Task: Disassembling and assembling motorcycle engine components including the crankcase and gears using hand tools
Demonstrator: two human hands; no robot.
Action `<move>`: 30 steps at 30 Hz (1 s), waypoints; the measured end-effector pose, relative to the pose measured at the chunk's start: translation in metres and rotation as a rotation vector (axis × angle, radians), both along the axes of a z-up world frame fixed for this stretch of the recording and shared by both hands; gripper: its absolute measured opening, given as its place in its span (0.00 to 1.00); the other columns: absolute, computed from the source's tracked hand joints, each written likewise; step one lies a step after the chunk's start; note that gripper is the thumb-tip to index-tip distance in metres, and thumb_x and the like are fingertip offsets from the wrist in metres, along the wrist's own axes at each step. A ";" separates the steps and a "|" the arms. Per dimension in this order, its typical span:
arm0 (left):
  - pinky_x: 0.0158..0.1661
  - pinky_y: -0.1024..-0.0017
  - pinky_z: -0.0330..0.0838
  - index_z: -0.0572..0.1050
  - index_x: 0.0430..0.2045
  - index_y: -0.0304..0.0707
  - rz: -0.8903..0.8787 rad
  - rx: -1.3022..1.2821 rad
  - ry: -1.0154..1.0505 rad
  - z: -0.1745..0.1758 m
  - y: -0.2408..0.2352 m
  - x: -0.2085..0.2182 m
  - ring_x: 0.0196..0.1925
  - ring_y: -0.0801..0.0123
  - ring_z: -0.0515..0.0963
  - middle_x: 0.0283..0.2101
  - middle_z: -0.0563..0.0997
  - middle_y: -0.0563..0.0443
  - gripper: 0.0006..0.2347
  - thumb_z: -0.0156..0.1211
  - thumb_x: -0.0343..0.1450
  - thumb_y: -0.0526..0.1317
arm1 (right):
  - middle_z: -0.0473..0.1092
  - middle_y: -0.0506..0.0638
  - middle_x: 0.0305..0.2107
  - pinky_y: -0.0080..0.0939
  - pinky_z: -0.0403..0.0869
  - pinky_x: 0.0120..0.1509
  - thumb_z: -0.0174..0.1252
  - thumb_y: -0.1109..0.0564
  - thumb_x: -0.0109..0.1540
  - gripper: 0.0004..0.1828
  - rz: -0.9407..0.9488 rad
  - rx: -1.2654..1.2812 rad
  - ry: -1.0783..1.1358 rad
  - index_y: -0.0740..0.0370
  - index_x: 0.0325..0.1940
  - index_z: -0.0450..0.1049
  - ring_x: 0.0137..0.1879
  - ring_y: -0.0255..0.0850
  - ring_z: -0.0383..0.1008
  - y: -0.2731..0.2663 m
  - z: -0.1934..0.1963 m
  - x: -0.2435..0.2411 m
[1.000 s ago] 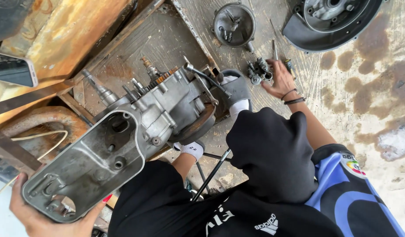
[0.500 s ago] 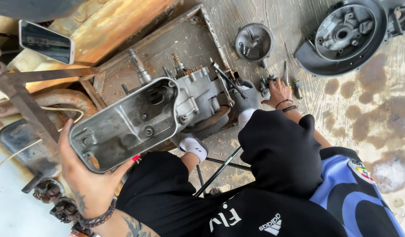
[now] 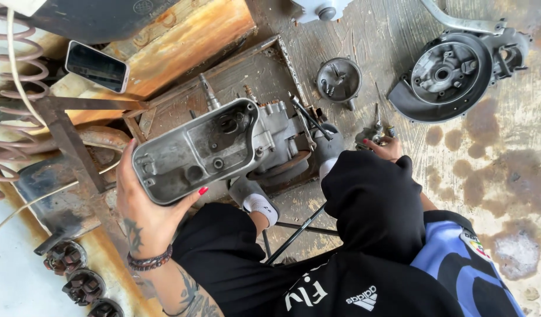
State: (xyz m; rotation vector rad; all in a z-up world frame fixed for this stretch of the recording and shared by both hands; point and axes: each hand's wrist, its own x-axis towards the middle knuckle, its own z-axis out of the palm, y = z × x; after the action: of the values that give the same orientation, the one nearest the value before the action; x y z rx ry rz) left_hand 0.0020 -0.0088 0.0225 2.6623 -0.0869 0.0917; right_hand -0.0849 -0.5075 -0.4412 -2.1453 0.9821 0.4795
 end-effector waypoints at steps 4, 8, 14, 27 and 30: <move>0.64 0.48 0.60 0.56 0.69 0.31 0.015 -0.017 0.050 0.004 -0.001 -0.001 0.69 0.38 0.65 0.68 0.66 0.30 0.49 0.80 0.55 0.51 | 0.65 0.47 0.21 0.40 0.63 0.39 0.69 0.41 0.60 0.20 -0.214 0.268 -0.179 0.58 0.29 0.75 0.31 0.34 0.65 -0.010 0.019 -0.028; 0.64 0.47 0.63 0.55 0.70 0.32 -0.048 0.005 -0.074 0.001 0.003 -0.005 0.70 0.35 0.66 0.70 0.66 0.28 0.50 0.79 0.57 0.56 | 0.49 0.40 0.18 0.39 0.50 0.33 0.63 0.45 0.63 0.25 -0.221 0.330 -0.322 0.51 0.20 0.56 0.27 0.31 0.49 -0.004 0.110 -0.019; 0.73 0.38 0.66 0.61 0.69 0.33 -0.040 -0.089 -0.716 0.012 -0.022 -0.003 0.75 0.46 0.63 0.71 0.64 0.37 0.44 0.64 0.65 0.66 | 0.73 0.45 0.35 0.44 0.81 0.40 0.68 0.55 0.57 0.15 -0.293 0.907 -0.877 0.64 0.44 0.76 0.41 0.39 0.76 -0.045 0.161 0.028; 0.61 0.49 0.82 0.51 0.73 0.46 -0.489 -1.262 -0.110 -0.024 -0.119 -0.028 0.68 0.49 0.76 0.76 0.61 0.42 0.46 0.74 0.62 0.56 | 0.76 0.64 0.48 0.49 0.80 0.58 0.65 0.42 0.48 0.27 1.137 0.652 -1.031 0.60 0.45 0.75 0.54 0.53 0.80 0.137 0.510 0.120; 0.72 0.49 0.73 0.54 0.71 0.36 -0.400 -1.380 -0.185 -0.026 -0.107 -0.032 0.70 0.50 0.73 0.75 0.61 0.40 0.45 0.75 0.60 0.49 | 0.71 0.65 0.57 0.49 0.85 0.60 0.69 0.45 0.49 0.37 1.314 0.569 -0.899 0.67 0.56 0.68 0.58 0.54 0.81 0.187 0.548 0.121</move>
State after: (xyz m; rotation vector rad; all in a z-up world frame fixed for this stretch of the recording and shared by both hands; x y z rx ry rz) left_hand -0.0302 -0.1157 -0.0030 1.2244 -0.4302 0.1809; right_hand 0.0358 -0.3203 0.1072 -1.8372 -1.0210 0.2350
